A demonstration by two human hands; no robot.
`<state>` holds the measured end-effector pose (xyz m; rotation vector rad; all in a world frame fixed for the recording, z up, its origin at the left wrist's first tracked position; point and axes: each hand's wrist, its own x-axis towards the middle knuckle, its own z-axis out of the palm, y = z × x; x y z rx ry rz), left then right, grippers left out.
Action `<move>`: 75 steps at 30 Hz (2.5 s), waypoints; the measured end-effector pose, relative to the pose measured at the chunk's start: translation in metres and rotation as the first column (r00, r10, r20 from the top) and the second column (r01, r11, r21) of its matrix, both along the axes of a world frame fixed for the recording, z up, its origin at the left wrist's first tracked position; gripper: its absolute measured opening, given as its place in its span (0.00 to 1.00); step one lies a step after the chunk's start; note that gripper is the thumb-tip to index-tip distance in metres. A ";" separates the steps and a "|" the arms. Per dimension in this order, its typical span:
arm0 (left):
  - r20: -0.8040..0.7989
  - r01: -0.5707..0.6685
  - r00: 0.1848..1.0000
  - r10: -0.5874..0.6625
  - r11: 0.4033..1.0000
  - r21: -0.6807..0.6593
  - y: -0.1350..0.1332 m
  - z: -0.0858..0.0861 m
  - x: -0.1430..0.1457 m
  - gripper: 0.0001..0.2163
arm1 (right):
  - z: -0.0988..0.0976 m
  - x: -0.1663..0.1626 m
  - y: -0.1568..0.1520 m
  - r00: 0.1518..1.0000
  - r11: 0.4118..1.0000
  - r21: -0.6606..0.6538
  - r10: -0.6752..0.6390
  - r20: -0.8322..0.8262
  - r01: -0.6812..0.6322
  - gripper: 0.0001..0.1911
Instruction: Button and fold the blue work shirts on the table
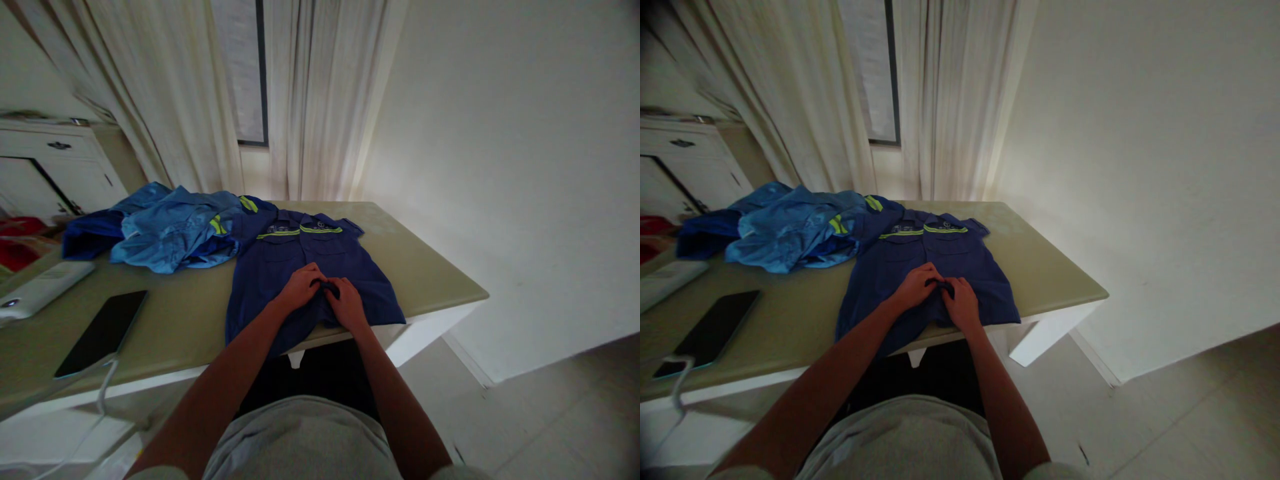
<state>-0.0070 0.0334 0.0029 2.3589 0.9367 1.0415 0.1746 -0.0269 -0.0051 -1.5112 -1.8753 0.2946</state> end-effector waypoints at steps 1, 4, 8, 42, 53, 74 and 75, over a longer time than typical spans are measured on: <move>0.005 0.001 1.000 -0.001 1.000 0.003 0.000 0.000 0.000 0.14 | 0.000 0.000 0.000 1.000 1.000 0.004 0.002 -0.002 -0.002 0.13; 0.027 -0.009 1.000 0.009 1.000 -0.007 0.000 0.001 0.000 0.15 | -0.001 0.000 0.000 1.000 1.000 0.016 0.011 -0.013 -0.011 0.13; 0.035 -0.023 0.999 0.025 0.998 -0.057 0.000 0.003 0.000 0.12 | -0.001 0.001 0.000 1.000 1.000 0.010 0.010 -0.001 -0.010 0.12; -0.127 -0.109 0.986 0.110 0.994 0.015 -0.010 0.008 0.002 0.10 | 0.001 0.000 -0.003 1.000 1.000 0.011 0.021 -0.001 -0.021 0.12; -0.117 -0.072 0.991 0.072 0.997 0.000 -0.006 0.007 0.000 0.08 | 0.003 0.000 -0.005 1.000 1.000 0.023 0.014 0.008 -0.014 0.12; -0.065 -0.059 0.996 0.058 0.998 -0.011 0.000 0.003 -0.004 0.10 | 0.001 0.001 -0.006 0.999 0.998 0.061 0.024 -0.043 -0.021 0.08; -0.077 -0.062 0.995 0.061 0.998 -0.008 0.000 0.003 -0.005 0.10 | 0.001 0.001 -0.006 0.999 0.998 0.058 0.024 -0.041 -0.022 0.08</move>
